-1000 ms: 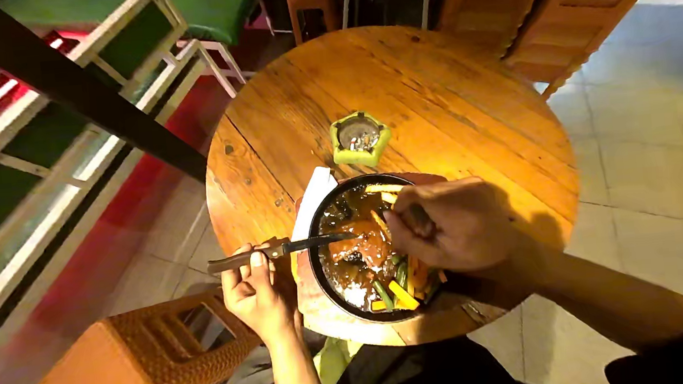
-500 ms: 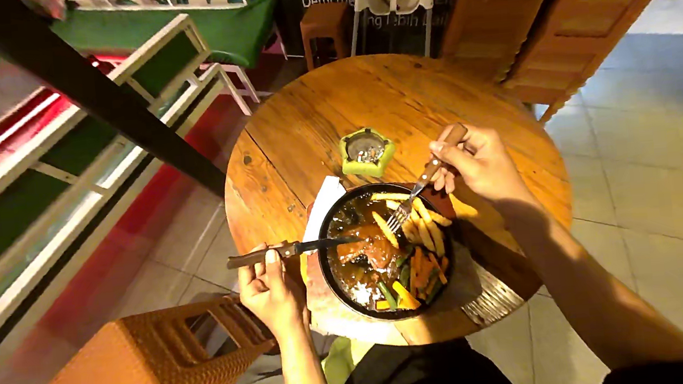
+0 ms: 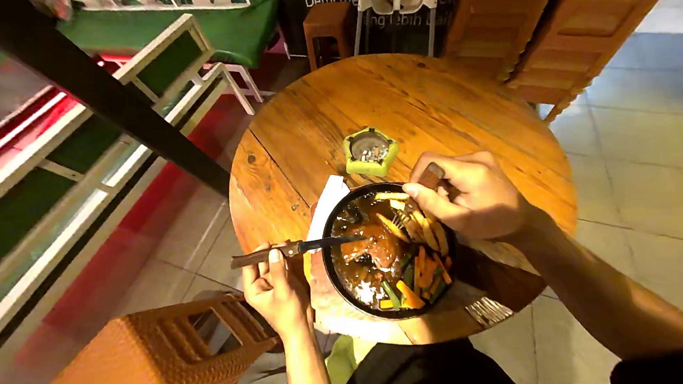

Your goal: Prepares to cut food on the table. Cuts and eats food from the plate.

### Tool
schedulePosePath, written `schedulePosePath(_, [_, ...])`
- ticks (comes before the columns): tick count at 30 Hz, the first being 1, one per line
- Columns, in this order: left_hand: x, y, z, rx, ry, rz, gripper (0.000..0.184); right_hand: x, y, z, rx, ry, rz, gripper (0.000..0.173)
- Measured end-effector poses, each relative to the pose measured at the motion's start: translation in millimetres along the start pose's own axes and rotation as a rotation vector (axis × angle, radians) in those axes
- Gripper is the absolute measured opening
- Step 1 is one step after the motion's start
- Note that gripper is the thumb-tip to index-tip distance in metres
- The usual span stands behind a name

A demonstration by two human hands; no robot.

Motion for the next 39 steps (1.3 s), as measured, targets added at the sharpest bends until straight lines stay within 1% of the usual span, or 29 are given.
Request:
schedulePosePath(3, [3,-7,-9,0.011,0.044,-0.013,0.023,2,-1,2,0.014,-0.001,-0.012,0.012])
schedulePosePath(9, [17,-27,-37,0.103,0.284,-0.119,0.026,-13,-12,4,0.099,-0.13,-0.132,0.009])
schedulePosePath(13, [21,-31,-57,0.128,0.43,-0.126,0.024,-22,-12,4,0.082,-0.182,-0.153,0.009])
schedulePosePath(15, [23,-30,-62,0.123,0.475,-0.131,0.024,-24,-12,4,0.054,-0.189,-0.165,0.01])
schedulePosePath(20, [26,-30,-65,0.136,0.481,-0.12,0.025,-25,-17,6,0.059,-0.189,-0.219,0.011])
schedulePosePath(24, [25,-28,-61,0.134,0.479,-0.121,0.024,-26,-20,3,0.072,-0.168,-0.208,0.012])
schedulePosePath(28, [24,-25,-58,0.119,0.463,-0.104,0.026,-23,-14,-2,0.062,-0.124,-0.106,0.011])
schedulePosePath(32, [24,-22,-55,0.118,0.458,-0.102,0.027,-15,1,-10,0.0,0.037,0.011,0.014])
schedulePosePath(33, [24,-21,-55,0.116,0.459,-0.098,0.027,-12,0,-10,0.008,0.056,0.005,0.014])
schedulePosePath(34, [24,-20,-54,0.114,0.457,-0.095,0.027,-9,-5,-9,0.041,0.054,-0.036,0.015])
schedulePosePath(35, [23,-19,-52,0.108,0.453,-0.094,0.028,-6,-14,-6,0.1,0.05,-0.113,0.015])
schedulePosePath(37, [21,-17,-48,0.086,0.423,-0.085,0.028,-7,-41,-1,0.281,0.022,-0.268,0.015])
schedulePosePath(39, [20,-14,-42,0.065,0.357,-0.074,0.027,-14,-70,1,0.466,-0.014,-0.346,0.018])
Point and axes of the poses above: each hand's wrist, its own x-axis towards the middle knuckle, its own z-axis out of the back of the hand, y = z × x, the point moved 4 cm from there along x, towards the middle knuckle, and after that the axes turned 6 degrees about y, right-handed, at the moved point
